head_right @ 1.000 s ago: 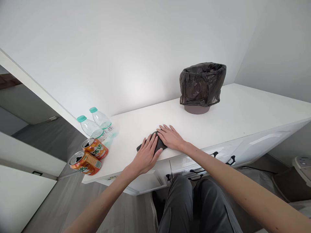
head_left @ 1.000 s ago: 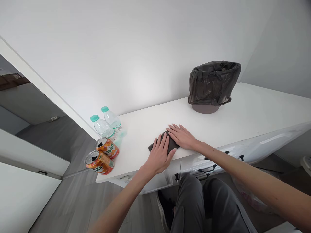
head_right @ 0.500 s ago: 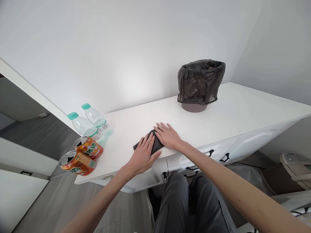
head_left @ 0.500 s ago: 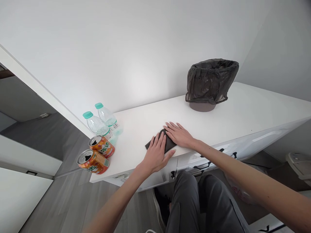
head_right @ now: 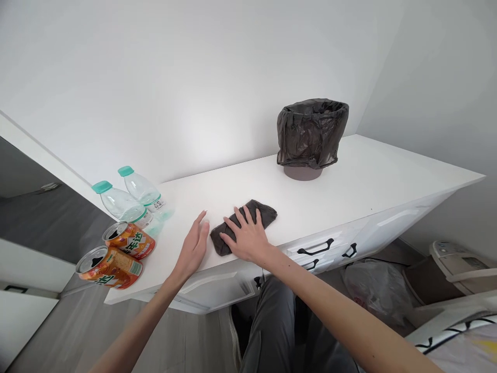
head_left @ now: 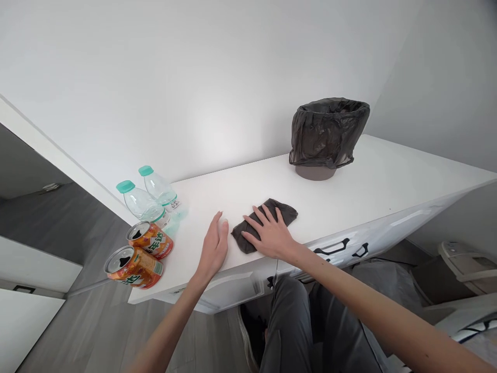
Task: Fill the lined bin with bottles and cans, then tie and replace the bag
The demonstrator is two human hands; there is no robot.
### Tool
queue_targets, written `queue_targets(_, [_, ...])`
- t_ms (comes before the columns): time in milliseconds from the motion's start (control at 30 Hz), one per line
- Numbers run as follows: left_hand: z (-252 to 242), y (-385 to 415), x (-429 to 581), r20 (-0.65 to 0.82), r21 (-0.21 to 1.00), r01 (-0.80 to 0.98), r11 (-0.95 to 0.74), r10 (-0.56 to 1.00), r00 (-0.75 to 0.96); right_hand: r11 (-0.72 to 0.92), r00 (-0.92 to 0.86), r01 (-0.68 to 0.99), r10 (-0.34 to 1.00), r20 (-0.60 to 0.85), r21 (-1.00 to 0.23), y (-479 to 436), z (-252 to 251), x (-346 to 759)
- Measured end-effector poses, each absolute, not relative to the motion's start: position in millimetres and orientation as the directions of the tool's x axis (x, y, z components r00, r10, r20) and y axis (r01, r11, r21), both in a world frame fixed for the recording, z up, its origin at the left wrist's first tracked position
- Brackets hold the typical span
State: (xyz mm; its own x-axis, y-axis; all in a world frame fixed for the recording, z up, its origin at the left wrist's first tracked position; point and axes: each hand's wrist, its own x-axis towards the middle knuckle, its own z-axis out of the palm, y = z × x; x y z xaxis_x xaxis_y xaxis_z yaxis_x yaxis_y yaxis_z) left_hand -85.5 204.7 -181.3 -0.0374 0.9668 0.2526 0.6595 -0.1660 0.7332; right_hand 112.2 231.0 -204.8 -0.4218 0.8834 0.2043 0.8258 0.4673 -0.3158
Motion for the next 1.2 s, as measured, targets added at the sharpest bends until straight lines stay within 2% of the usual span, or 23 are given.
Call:
queue_targets(167, [-175.6, 208.5, -85.6, 0.213, 0.751, 0.650, -0.116, 0.975, -0.072, 0.374, -0.336, 0.884, 0.925, 0.175, -0.279, 264.5, -212.4, 191.1])
queue_targets(367, [-164.1, 208.0, -77.7, 0.141, 0.734, 0.675, -0.069, 0.989, -0.053, 0.099, -0.076, 0.970, 0.991, 0.105, -0.224, 300.5, -222.1, 316.8])
queue_targets(500, [-167.4, 209.6, -75.6, 0.168, 0.654, 0.743, -0.143, 0.985, 0.041, -0.042, 0.055, 0.983, 0.996, 0.066, -0.177, 314.9, -230.7, 379.1])
queue_targets(633, [-173.9, 212.9, -74.5, 0.175, 0.538, 0.823, -0.182, 0.979, 0.102, -0.063, 0.076, 0.984, 0.995, 0.068, -0.168, 324.0, -243.4, 404.3])
queue_targets(733, [-177.2, 214.1, -72.2, 0.182, 0.457, 0.870, -0.185, 0.977, 0.112, -0.068, 0.091, 0.984, 0.987, 0.135, -0.167, 322.2, -248.3, 402.2])
queue_targets(867, [-182.7, 213.2, -68.7, 0.200, 0.350, 0.911, -0.217, 0.968, 0.154, 0.005, 0.034, 0.986, 0.972, 0.233, -0.165, 305.4, -243.8, 382.8])
queue_targets(1000, [-188.1, 213.2, -66.9, 0.237, 0.259, 0.929, -0.262, 0.950, 0.202, 0.226, -0.174, 0.960, 0.944, 0.281, -0.166, 287.3, -235.1, 354.5])
queue_targets(1100, [-188.3, 214.5, -66.2, 0.208, 0.253, 0.937, -0.243, 0.959, 0.192, 0.399, -0.341, 0.902, 0.893, 0.294, -0.167, 281.0, -231.6, 332.0])
queue_targets(1200, [-185.6, 215.9, -65.4, 0.179, 0.256, 0.941, -0.224, 0.967, 0.181, 0.499, -0.441, 0.851, 0.848, 0.292, -0.163, 278.6, -228.9, 311.0])
